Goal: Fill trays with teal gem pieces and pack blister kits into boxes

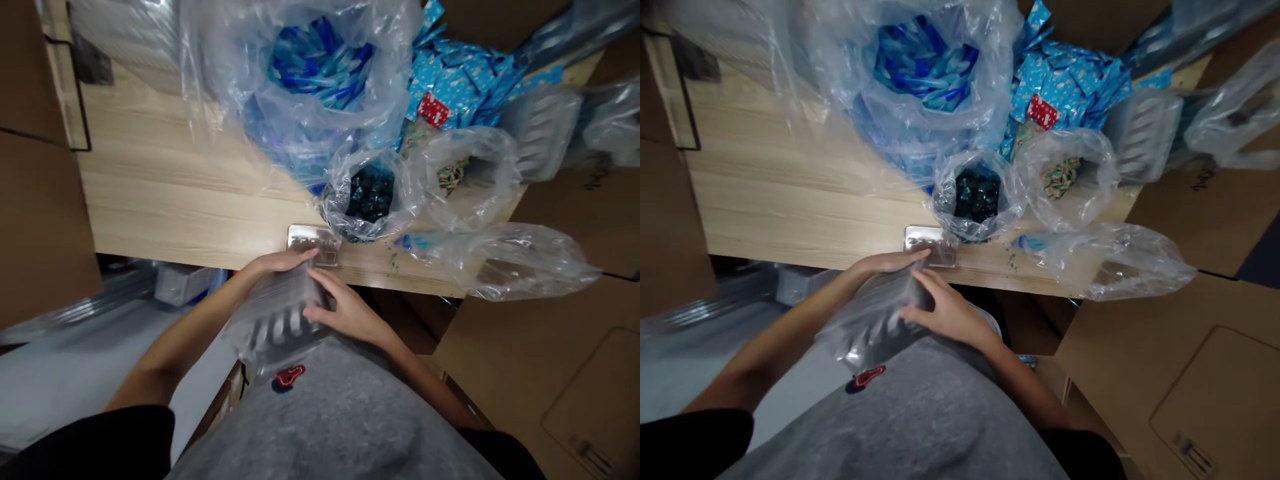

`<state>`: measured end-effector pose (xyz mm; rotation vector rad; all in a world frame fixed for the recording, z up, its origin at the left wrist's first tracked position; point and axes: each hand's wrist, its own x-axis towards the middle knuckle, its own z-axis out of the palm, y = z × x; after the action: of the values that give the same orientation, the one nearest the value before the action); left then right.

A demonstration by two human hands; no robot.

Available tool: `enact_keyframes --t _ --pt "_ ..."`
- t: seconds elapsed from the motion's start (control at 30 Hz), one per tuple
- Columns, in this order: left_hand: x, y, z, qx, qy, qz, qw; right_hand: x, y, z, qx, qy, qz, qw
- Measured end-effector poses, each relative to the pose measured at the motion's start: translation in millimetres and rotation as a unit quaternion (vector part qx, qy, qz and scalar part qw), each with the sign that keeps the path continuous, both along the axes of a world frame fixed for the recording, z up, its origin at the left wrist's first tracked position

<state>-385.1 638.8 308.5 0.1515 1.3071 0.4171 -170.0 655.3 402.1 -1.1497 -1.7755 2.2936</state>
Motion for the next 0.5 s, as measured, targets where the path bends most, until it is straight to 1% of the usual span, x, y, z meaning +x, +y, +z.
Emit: enact_keyframes --t 0.03,0.1,0.17,0.23,0.3,0.4,0.5 --pt "1.0 5.6 -0.4 0.010 0.013 -0.049 0.999 6.7 -2.8 -2.0 -0.015 -0.002 -0.007 1.000" --pt "-2.6 13.9 3.5 0.041 0.035 -0.144 0.988 19.0 -10.3 -5.2 -0.046 0.004 -0.039 0.998" --pt "-10.0 20.7 9.1 0.076 0.048 -0.201 0.976 25.6 -20.2 -7.7 -0.048 0.006 -0.069 0.996" --pt "-14.4 28.1 10.8 0.103 0.061 -0.235 0.965 24.4 -31.0 -10.9 -0.015 -0.011 -0.092 0.996" --pt "-11.4 36.6 5.9 0.125 0.070 -0.258 0.956 17.2 -39.8 -16.3 0.024 -0.035 -0.116 0.992" --pt "3.5 49.5 -11.0 0.147 0.089 -0.285 0.943 4.8 -44.3 -28.8 0.055 -0.067 -0.171 0.981" --pt "16.6 60.3 -27.6 0.157 0.122 -0.295 0.935 -1.1 -39.7 -40.0 0.065 -0.085 -0.222 0.969"
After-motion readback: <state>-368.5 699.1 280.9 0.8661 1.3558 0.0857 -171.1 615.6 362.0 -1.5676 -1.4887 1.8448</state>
